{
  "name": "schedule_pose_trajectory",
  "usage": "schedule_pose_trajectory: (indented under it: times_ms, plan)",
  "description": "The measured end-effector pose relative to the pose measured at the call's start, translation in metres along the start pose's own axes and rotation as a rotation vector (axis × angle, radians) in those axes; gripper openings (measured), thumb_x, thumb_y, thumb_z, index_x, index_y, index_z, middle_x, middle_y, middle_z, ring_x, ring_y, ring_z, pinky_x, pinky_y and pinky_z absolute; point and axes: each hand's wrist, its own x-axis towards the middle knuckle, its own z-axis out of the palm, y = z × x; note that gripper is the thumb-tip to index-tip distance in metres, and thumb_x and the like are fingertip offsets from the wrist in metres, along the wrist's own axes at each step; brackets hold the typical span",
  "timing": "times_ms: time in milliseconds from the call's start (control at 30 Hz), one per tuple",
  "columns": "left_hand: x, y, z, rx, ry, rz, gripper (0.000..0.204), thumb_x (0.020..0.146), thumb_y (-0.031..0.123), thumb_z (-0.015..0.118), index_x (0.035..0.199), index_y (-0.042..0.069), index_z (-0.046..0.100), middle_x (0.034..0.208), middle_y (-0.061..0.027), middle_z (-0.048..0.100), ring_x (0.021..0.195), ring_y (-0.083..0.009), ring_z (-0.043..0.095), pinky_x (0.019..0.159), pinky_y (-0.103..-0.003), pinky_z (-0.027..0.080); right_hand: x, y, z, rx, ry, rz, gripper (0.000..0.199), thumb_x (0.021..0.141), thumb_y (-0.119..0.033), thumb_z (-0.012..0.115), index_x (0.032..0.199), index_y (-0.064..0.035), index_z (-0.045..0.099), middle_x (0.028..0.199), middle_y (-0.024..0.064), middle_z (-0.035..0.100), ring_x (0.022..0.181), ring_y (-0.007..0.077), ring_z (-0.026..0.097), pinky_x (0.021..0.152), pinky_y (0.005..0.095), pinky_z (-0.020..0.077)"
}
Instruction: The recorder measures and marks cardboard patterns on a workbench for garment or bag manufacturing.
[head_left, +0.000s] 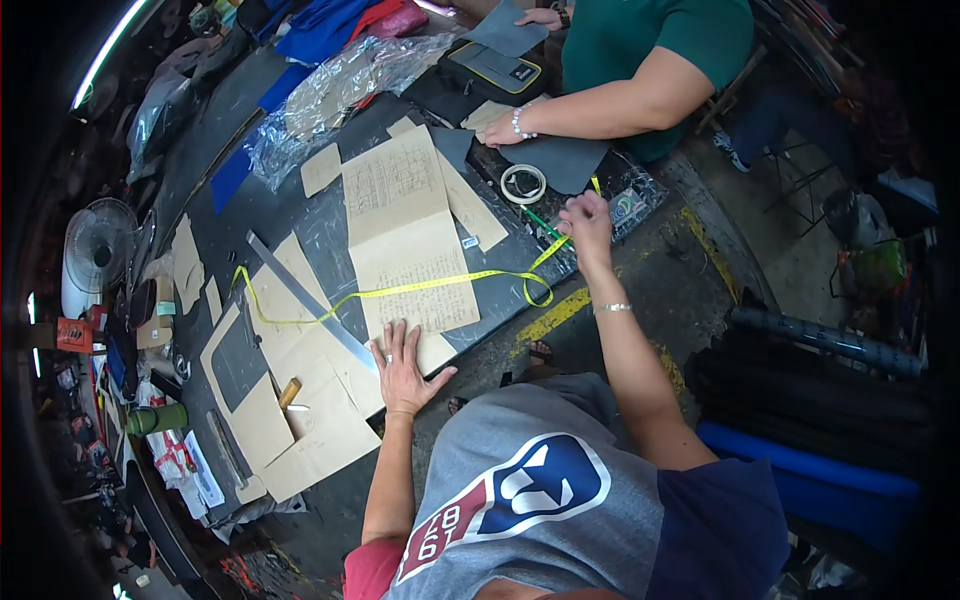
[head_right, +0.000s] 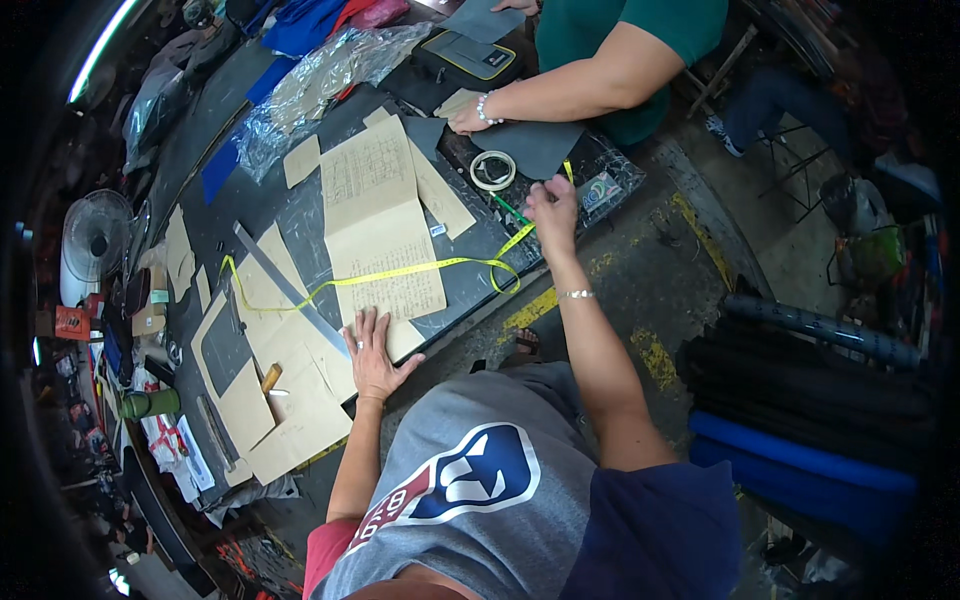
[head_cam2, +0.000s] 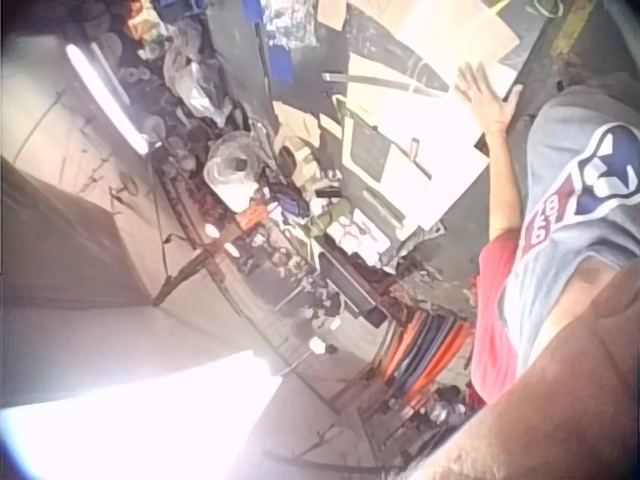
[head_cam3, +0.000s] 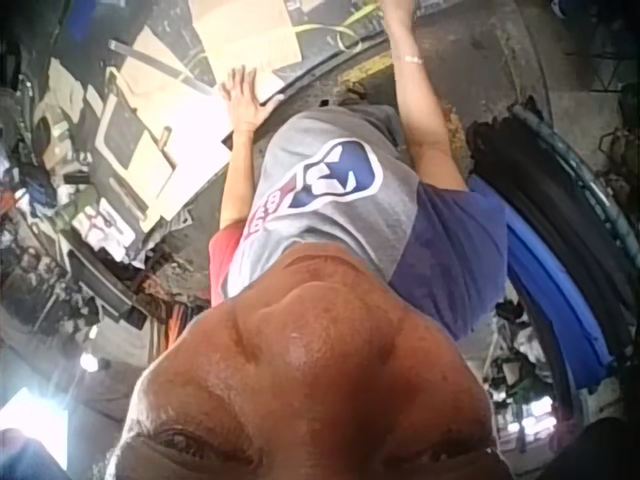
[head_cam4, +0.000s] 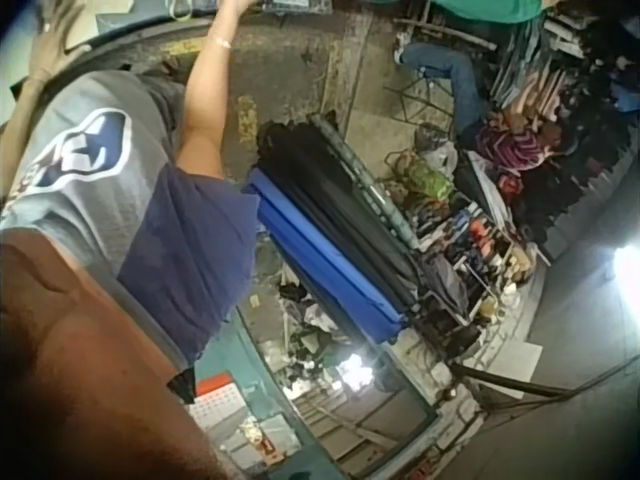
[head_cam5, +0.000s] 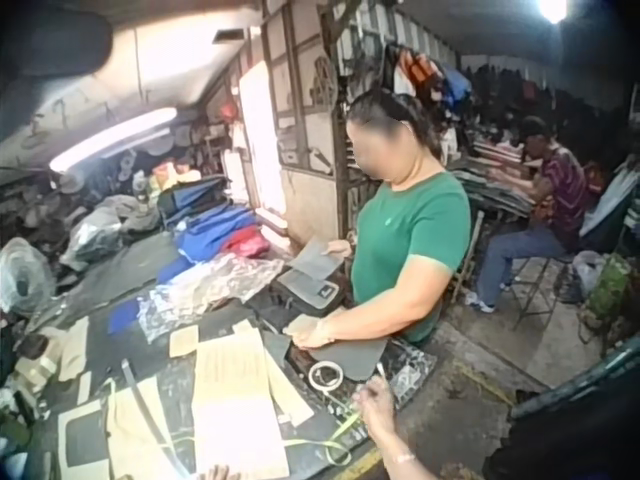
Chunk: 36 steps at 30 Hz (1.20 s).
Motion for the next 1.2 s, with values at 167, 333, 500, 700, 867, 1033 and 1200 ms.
schedule_pose_trajectory:
  times_ms: [167, 333, 500, 700, 867, 1033, 1200]
  plan:
    - [-0.001, 0.0, -0.002, -0.011, -0.012, 0.004, 0.102, 0.07, 0.074, 0.067, 0.144, 0.008, 0.045, 0.156, -0.0163, 0.034, 0.15, -0.036, 0.02, 0.12, -0.06, 0.004, -0.081, 0.015, 0.008, -0.337, -0.51, -0.315, 0.027, 0.094, -0.01, 0.064, 0.119, -0.0012, 0.058, 0.103, 0.0092, 0.066, 0.085, 0.0155, 0.066, 0.07, 0.029, 0.056]
    - [-0.002, -0.001, -0.003, -0.024, -0.006, 0.038, 0.1, 0.071, 0.073, 0.067, 0.144, 0.008, 0.045, 0.155, -0.0167, 0.034, 0.149, -0.0362, 0.021, 0.12, -0.06, 0.005, -0.156, 0.024, 0.041, -0.574, -0.834, -0.671, 0.027, 0.09, -0.014, 0.068, 0.113, -0.0013, 0.061, 0.113, 0.0164, 0.062, 0.105, 0.0321, 0.064, 0.091, 0.0403, 0.052]
    - [0.0, -0.002, -0.002, -0.004, -0.004, 0.064, 0.093, 0.076, 0.07, 0.066, 0.143, 0.011, 0.046, 0.154, -0.0168, 0.035, 0.149, -0.0382, 0.022, 0.118, -0.064, 0.008, -0.166, 0.048, 0.055, -0.707, -0.899, -0.93, 0.035, 0.084, -0.019, 0.073, 0.115, -0.0051, 0.063, 0.131, 0.0141, 0.053, 0.138, 0.0342, 0.04, 0.116, 0.0465, 0.0335]
    - [-0.003, -0.002, -0.003, -0.025, 0.006, 0.071, 0.091, 0.075, 0.069, 0.067, 0.143, 0.012, 0.047, 0.153, -0.0167, 0.037, 0.148, -0.0385, 0.022, 0.119, -0.062, 0.007, -0.167, 0.065, 0.056, -0.776, -0.846, -0.942, 0.037, 0.084, -0.026, 0.073, 0.113, -0.0046, 0.064, 0.13, 0.0139, 0.055, 0.136, 0.0337, 0.042, 0.117, 0.046, 0.0324]
    - [-0.002, -0.003, -0.003, -0.038, -0.004, 0.077, 0.092, 0.075, 0.069, 0.067, 0.144, 0.011, 0.046, 0.154, -0.0165, 0.036, 0.148, -0.0384, 0.022, 0.119, -0.062, 0.007, -0.169, 0.069, 0.056, -0.841, -0.84, -0.957, 0.037, 0.084, -0.028, 0.072, 0.111, -0.0043, 0.064, 0.127, 0.0136, 0.057, 0.135, 0.032, 0.044, 0.117, 0.0458, 0.0306]
    - [-0.002, -0.005, -0.001, -0.028, -0.003, 0.066, 0.094, 0.075, 0.07, 0.066, 0.144, 0.009, 0.045, 0.154, -0.0173, 0.035, 0.149, -0.0384, 0.022, 0.119, -0.062, 0.007, -0.17, 0.066, 0.056, -0.871, -0.856, -0.955, 0.039, 0.084, -0.03, 0.073, 0.113, -0.005, 0.063, 0.127, 0.0128, 0.057, 0.134, 0.0311, 0.045, 0.117, 0.0462, 0.0302]
    - [0.001, -0.002, 0.0, 0.011, -0.016, 0.04, 0.099, 0.074, 0.072, 0.066, 0.145, 0.007, 0.043, 0.154, -0.0185, 0.035, 0.148, -0.0391, 0.023, 0.12, -0.061, 0.008, -0.171, 0.066, 0.056, -0.871, -0.849, -0.956, 0.038, 0.084, -0.031, 0.071, 0.11, -0.0038, 0.064, 0.125, 0.0138, 0.057, 0.133, 0.0321, 0.045, 0.117, 0.0465, 0.0291]
